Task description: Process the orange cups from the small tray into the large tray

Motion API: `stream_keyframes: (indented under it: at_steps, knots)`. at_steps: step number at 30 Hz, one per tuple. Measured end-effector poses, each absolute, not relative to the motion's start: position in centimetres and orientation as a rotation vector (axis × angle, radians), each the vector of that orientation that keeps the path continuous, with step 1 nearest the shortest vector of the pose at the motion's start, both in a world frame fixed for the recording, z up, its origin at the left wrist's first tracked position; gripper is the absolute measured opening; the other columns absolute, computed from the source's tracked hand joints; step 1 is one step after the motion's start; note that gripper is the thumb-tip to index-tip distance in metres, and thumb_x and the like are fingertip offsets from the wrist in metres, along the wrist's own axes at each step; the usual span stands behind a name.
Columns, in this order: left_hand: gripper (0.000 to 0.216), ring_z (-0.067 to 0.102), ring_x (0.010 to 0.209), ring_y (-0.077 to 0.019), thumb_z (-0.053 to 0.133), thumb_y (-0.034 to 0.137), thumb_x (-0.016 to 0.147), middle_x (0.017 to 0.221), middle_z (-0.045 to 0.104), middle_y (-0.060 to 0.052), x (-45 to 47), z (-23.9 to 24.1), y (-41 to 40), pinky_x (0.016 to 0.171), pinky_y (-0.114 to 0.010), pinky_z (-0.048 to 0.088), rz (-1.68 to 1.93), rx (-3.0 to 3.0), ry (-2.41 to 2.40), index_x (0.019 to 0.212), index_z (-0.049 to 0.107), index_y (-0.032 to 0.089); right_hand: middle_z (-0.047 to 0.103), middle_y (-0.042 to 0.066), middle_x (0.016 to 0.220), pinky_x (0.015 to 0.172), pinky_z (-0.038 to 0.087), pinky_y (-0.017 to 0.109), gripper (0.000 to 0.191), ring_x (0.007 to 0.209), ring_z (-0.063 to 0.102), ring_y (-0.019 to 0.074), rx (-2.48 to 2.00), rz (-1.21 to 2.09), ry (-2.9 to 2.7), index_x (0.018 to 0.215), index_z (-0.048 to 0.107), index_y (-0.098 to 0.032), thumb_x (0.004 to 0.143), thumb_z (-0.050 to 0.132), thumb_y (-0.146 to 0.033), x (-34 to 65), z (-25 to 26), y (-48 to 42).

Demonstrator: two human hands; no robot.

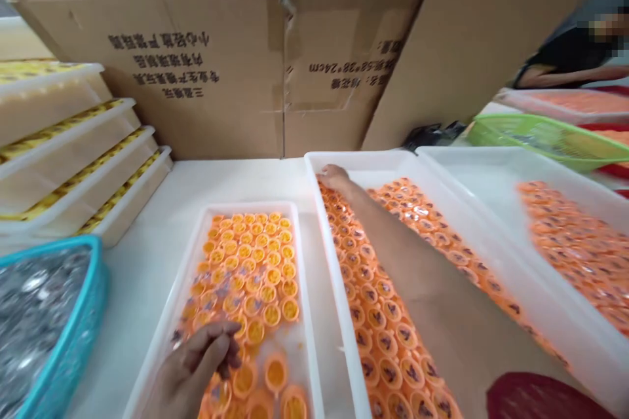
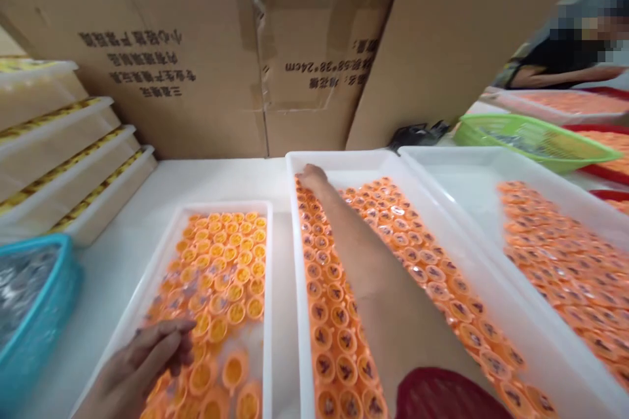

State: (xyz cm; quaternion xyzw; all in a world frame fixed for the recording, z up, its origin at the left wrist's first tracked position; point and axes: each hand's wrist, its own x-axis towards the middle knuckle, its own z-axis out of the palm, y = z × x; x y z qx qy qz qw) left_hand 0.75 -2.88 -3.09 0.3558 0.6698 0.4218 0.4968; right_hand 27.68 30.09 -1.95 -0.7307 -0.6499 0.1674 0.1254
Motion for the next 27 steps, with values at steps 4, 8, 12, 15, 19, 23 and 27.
stream_keyframes:
  at_steps: [4, 8, 12, 15, 19, 23, 27]
  knots:
    - [0.039, 0.061, 0.067, -0.0178, 0.064, 0.048, 0.073, 0.071, 0.067, -0.005, -1.3, -1.8, -3.4, 0.06, -0.027, 0.048, 0.982, 0.975, 1.693, 0.093, 0.07, 0.015, 0.063, 0.013, 0.115, 0.093, 0.043, 0.035, 0.034, 0.107, 0.058, 0.0201, -1.951, 0.544, -1.901, 0.121, 0.056, -0.008, 0.09, 0.052, -0.023, 25.6, 1.3, 25.3]
    - [0.025, 0.061, 0.068, -0.0159, 0.061, 0.037, 0.078, 0.079, 0.069, -0.004, -2.2, -1.4, -4.3, 0.064, -0.026, 0.047, 0.812, 1.277, 1.717, 0.091, 0.07, 0.019, 0.07, 0.001, 0.081, 0.081, 0.047, 0.035, 0.011, 0.08, 0.062, 0.0165, -1.194, 1.141, -2.086, 0.082, 0.07, -0.019, 0.078, 0.065, -0.028, 22.1, 3.8, 12.7]
    - [0.02, 0.059, 0.069, -0.0148, 0.053, 0.028, 0.083, 0.079, 0.068, -0.003, -2.0, -1.5, -5.2, 0.063, -0.025, 0.044, 0.658, 1.62, 1.661, 0.089, 0.071, 0.021, 0.065, 0.002, 0.07, 0.072, 0.042, 0.037, 0.009, 0.07, 0.057, 0.019, -1.045, 1.064, -2.429, 0.068, 0.066, -0.024, 0.071, 0.07, -0.016, 19.5, 2.1, 0.7]
    - [0.021, 0.058, 0.068, -0.0152, 0.049, 0.024, 0.085, 0.077, 0.066, -0.003, -2.2, -1.8, -5.6, 0.064, -0.026, 0.042, 0.614, 1.792, 1.726, 0.087, 0.069, 0.021, 0.066, 0.01, 0.085, 0.075, 0.038, 0.041, 0.01, 0.083, 0.057, 0.0264, -1.214, 0.724, -2.701, 0.08, 0.066, -0.02, 0.072, 0.072, -0.02, 18.6, -0.4, -2.5]
    - [0.019, 0.059, 0.071, -0.0164, 0.047, 0.02, 0.086, 0.079, 0.064, -0.003, -2.7, -2.5, -6.1, 0.066, -0.028, 0.042, 0.545, 1.902, 1.847, 0.084, 0.066, 0.02, 0.066, 0.01, 0.09, 0.076, 0.036, 0.039, 0.015, 0.09, 0.056, 0.0266, -1.327, 0.47, -2.83, 0.089, 0.064, -0.017, 0.078, 0.068, -0.027, 17.8, -2.0, -2.4]
    - [0.017, 0.058, 0.07, -0.0159, 0.049, 0.018, 0.086, 0.08, 0.062, -0.003, -2.6, -3.0, -6.4, 0.067, -0.029, 0.041, 0.461, 1.934, 1.884, 0.082, 0.065, 0.018, 0.066, 0.007, 0.089, 0.077, 0.033, 0.037, 0.01, 0.091, 0.057, 0.0241, -1.372, 0.354, -2.854, 0.092, 0.063, -0.016, 0.083, 0.059, -0.017, 17.1, -2.5, -2.5]
    - [0.015, 0.056, 0.069, -0.0154, 0.051, 0.016, 0.085, 0.078, 0.061, -0.003, -1.4, -2.7, -6.5, 0.066, -0.028, 0.041, 0.453, 1.964, 1.843, 0.084, 0.066, 0.018, 0.066, 0.007, 0.09, 0.078, 0.032, 0.036, 0.012, 0.092, 0.056, 0.0232, -1.356, 0.326, -2.867, 0.09, 0.063, -0.014, 0.082, 0.055, -0.013, 16.9, -3.0, -2.5]
